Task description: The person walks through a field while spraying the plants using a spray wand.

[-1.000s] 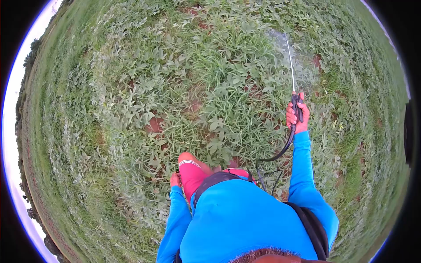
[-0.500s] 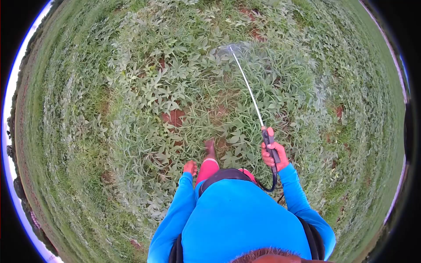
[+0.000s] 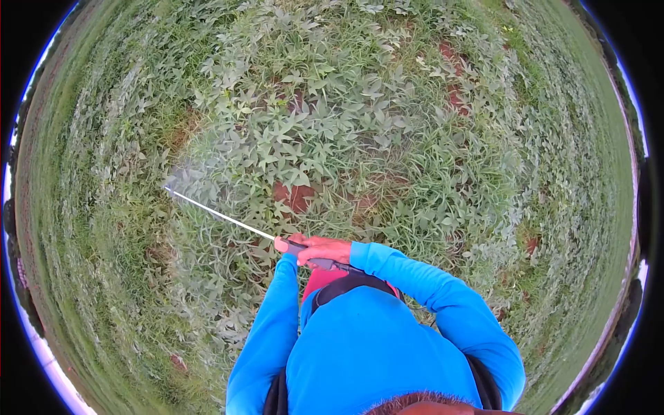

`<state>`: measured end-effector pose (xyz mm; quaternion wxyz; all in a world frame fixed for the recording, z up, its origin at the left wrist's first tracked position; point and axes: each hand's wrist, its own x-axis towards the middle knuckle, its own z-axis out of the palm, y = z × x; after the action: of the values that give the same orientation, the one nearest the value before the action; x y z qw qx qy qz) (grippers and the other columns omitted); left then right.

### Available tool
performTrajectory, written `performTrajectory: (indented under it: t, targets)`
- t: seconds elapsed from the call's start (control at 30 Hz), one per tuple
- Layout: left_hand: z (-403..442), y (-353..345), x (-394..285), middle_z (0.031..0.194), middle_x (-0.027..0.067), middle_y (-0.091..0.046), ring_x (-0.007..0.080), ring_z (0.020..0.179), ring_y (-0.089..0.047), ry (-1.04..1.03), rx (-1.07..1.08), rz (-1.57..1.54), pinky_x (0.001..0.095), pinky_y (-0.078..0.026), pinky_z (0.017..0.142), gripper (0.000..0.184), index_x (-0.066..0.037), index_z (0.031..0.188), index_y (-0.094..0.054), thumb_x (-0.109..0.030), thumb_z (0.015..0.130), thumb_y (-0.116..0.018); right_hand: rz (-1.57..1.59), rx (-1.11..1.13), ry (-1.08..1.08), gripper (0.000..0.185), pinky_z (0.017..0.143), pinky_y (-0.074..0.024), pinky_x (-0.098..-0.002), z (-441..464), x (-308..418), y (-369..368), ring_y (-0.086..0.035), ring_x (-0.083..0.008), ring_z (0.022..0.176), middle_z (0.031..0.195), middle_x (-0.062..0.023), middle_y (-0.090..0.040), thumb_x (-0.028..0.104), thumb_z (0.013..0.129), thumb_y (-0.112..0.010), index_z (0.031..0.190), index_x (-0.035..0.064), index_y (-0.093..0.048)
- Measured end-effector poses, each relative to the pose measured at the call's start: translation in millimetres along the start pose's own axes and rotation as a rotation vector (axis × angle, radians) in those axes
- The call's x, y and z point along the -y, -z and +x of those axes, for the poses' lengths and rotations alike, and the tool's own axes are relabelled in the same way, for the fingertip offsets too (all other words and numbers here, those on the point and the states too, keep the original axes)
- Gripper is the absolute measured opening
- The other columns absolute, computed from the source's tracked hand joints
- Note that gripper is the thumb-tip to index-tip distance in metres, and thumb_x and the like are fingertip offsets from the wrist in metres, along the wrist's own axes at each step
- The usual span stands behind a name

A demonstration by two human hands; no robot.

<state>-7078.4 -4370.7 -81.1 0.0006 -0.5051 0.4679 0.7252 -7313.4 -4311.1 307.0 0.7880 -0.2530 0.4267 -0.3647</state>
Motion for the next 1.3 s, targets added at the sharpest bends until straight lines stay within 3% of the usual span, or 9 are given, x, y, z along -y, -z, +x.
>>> performTrajectory:
  t: [0.13, 0.2, 0.27, 0.3, 0.47, 0.57, 0.73, 0.93, 1.3]
  targets:
    - [-1, 11, 0, 0.067, 0.0011, -0.057, 0.0148, 0.050, -0.054, 0.148, 0.133, -0.471, 0.0338, -0.038, 0.039, 0.026, -0.016, 0.083, -0.059, -0.042, 0.087, -0.060, 0.020, 0.122, -0.120, 0.037, 0.040, -0.0338, -0.0241, 48, 43, 9, -0.045, -0.0076, 0.050, 0.068, 0.0004, -0.049, 0.043, 0.076, -0.064, 0.089, 0.0091, -0.059]
    - [-6, 13, -41, 0.065, 0.0015, -0.056, 0.0138, 0.047, -0.050, 0.047, 0.064, 0.850, 0.0321, -0.037, 0.038, 0.029, -0.014, 0.087, -0.059, -0.043, 0.084, -0.064, 0.075, 0.141, -0.155, 0.037, 0.041, -0.0329, -0.0219, 70, 52, 19, -0.046, -0.0069, 0.052, 0.070, 0.0010, -0.051, 0.044, 0.078, -0.063, 0.091, 0.0098, -0.058]
    - [-47, -2, -85, 0.066, 0.0017, -0.055, 0.0125, 0.046, -0.048, 0.336, -0.220, -0.065, 0.0308, -0.036, 0.038, 0.032, -0.012, 0.090, -0.058, -0.043, 0.084, -0.065, 0.075, 0.112, -0.080, 0.038, 0.040, -0.0317, -0.0212, 90, 63, 33, -0.044, -0.0056, 0.049, 0.068, 0.0021, -0.050, 0.043, 0.076, -0.065, 0.090, 0.0086, -0.057]
    - [-58, -9, -110, 0.069, 0.0047, -0.057, 0.0152, 0.049, -0.049, 0.365, -0.218, 0.057, 0.0315, -0.040, 0.041, 0.035, -0.007, 0.088, -0.059, -0.039, 0.092, -0.045, 0.082, 0.078, -0.072, 0.039, 0.040, -0.0313, -0.0212, 95, 67, 40, -0.043, -0.0053, 0.048, 0.068, 0.0024, -0.050, 0.043, 0.076, -0.065, 0.090, 0.0082, -0.056]
    - [-48, 0, -88, 0.069, 0.0054, -0.056, 0.0156, 0.049, -0.048, 0.299, -0.170, -0.013, 0.0320, -0.038, 0.039, 0.031, -0.007, 0.089, -0.058, -0.035, 0.091, -0.047, 0.252, -0.113, 0.037, 0.027, 0.037, -0.0310, -0.0208, 71, 81, 67, -0.041, -0.0040, 0.046, 0.065, 0.0034, -0.047, 0.032, 0.081, -0.062, 0.091, 0.0094, -0.049]
    - [-39, -5, -89, 0.068, 0.0049, -0.055, 0.0155, 0.048, -0.047, 0.274, -0.121, -0.009, 0.0318, -0.036, 0.038, 0.029, -0.007, 0.089, -0.058, -0.034, 0.091, -0.047, 0.378, -0.083, 0.010, 0.025, 0.037, -0.0306, -0.0206, 37, 70, 97, -0.039, -0.0050, 0.045, 0.066, 0.0030, -0.045, 0.034, 0.082, -0.061, 0.088, 0.0119, -0.049]
    - [-6, -11, -84, 0.069, 0.0039, -0.054, 0.0137, 0.046, -0.045, 0.223, -0.075, -0.045, 0.0304, -0.034, 0.036, 0.024, -0.008, 0.089, -0.056, -0.030, 0.089, -0.049, 0.596, -0.298, 0.028, 0.020, 0.035, -0.0311, -0.0220, -69, 40, 110, -0.038, -0.0056, 0.043, 0.066, 0.0023, -0.044, 0.025, 0.085, -0.057, 0.095, 0.0105, -0.047]
    - [9, -32, -121, 0.073, 0.0038, -0.056, 0.0130, 0.053, -0.048, 0.260, -0.014, 0.096, 0.0298, -0.038, 0.041, 0.032, -0.008, 0.095, -0.057, -0.038, 0.093, -0.047, 0.880, -0.460, 0.077, 0.024, 0.036, -0.0338, -0.0221, -195, -14, 114, -0.040, -0.0075, 0.043, 0.067, -0.0001, -0.045, 0.023, 0.086, -0.056, 0.103, 0.0085, -0.049]
    - [69, -101, -159, 0.071, 0.0027, -0.056, 0.0143, 0.051, -0.049, 0.334, 0.061, 0.256, 0.0315, -0.039, 0.042, 0.031, -0.011, 0.092, -0.057, -0.041, 0.093, -0.046, 1.278, -0.716, 0.571, 0.022, 0.035, -0.0378, -0.0264, -324, -67, 198, -0.044, -0.0124, 0.042, 0.065, -0.0030, -0.048, 0.027, 0.085, -0.056, 0.093, 0.0057, -0.055]
